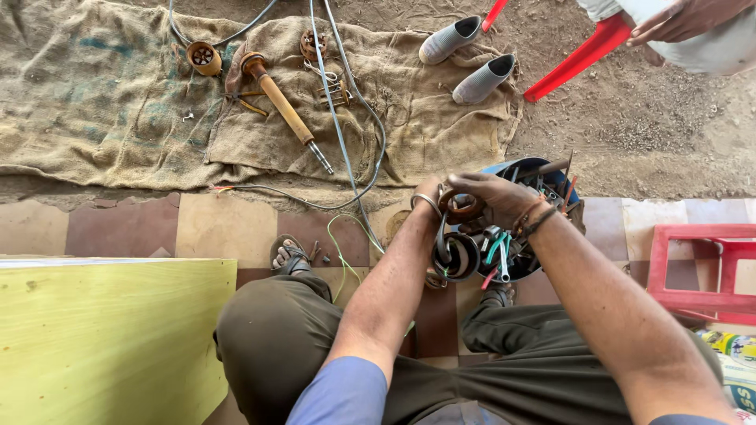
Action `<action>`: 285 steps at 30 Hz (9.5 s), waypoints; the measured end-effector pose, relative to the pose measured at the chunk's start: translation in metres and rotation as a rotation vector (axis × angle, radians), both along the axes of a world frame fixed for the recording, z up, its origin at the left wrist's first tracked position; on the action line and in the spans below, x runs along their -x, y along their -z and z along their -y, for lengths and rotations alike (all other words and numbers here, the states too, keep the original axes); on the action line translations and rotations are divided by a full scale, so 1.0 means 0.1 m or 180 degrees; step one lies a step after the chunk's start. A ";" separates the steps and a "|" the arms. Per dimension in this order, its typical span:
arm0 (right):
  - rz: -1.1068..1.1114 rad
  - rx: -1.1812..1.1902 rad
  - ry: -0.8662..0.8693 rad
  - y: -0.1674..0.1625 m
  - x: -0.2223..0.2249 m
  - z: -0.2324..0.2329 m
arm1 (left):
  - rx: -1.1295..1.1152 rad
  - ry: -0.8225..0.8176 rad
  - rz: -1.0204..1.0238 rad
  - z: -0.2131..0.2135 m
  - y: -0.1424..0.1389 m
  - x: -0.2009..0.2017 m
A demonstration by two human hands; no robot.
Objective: The person sits on the floor repairing a small electric motor. They handle the motor housing, feed a black cable and green wire through the housing opening, and work the wires into place by hand while picking parts from a tool basin.
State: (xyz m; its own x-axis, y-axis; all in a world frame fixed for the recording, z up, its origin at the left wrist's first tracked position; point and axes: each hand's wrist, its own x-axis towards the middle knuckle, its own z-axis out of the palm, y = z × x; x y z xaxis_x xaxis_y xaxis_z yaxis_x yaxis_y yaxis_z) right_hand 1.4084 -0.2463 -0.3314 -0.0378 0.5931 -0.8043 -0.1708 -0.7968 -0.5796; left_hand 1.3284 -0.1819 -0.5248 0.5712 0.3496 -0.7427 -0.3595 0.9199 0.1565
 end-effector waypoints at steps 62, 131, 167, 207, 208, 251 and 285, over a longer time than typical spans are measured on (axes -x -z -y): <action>0.2800 0.0139 -0.2473 0.04 0.59 -0.36 | -0.0073 0.0678 -0.0452 -0.29 -0.06 0.31; 0.4039 -0.2653 0.1134 0.25 1.08 1.31 | -0.4963 0.1744 -0.0860 0.12 -1.45 0.61; 0.5568 -0.3393 -0.0210 0.77 1.09 1.42 | -0.3108 0.1149 -0.2290 0.20 -1.17 0.86; 0.0691 -0.2303 0.0670 0.56 0.62 1.48 | -0.0825 0.0729 -0.1787 -0.01 -0.83 1.00; 0.0855 -0.2340 0.0558 0.54 0.65 1.46 | -0.0340 0.0917 -0.1330 0.01 -0.80 1.00; 0.1609 -0.1392 0.0174 0.22 0.28 0.93 | 0.0500 0.0550 -0.0303 0.05 -0.90 0.03; 0.1933 -0.1973 0.0911 0.28 0.49 0.88 | 0.0628 0.0084 -0.0333 -0.02 -0.87 0.21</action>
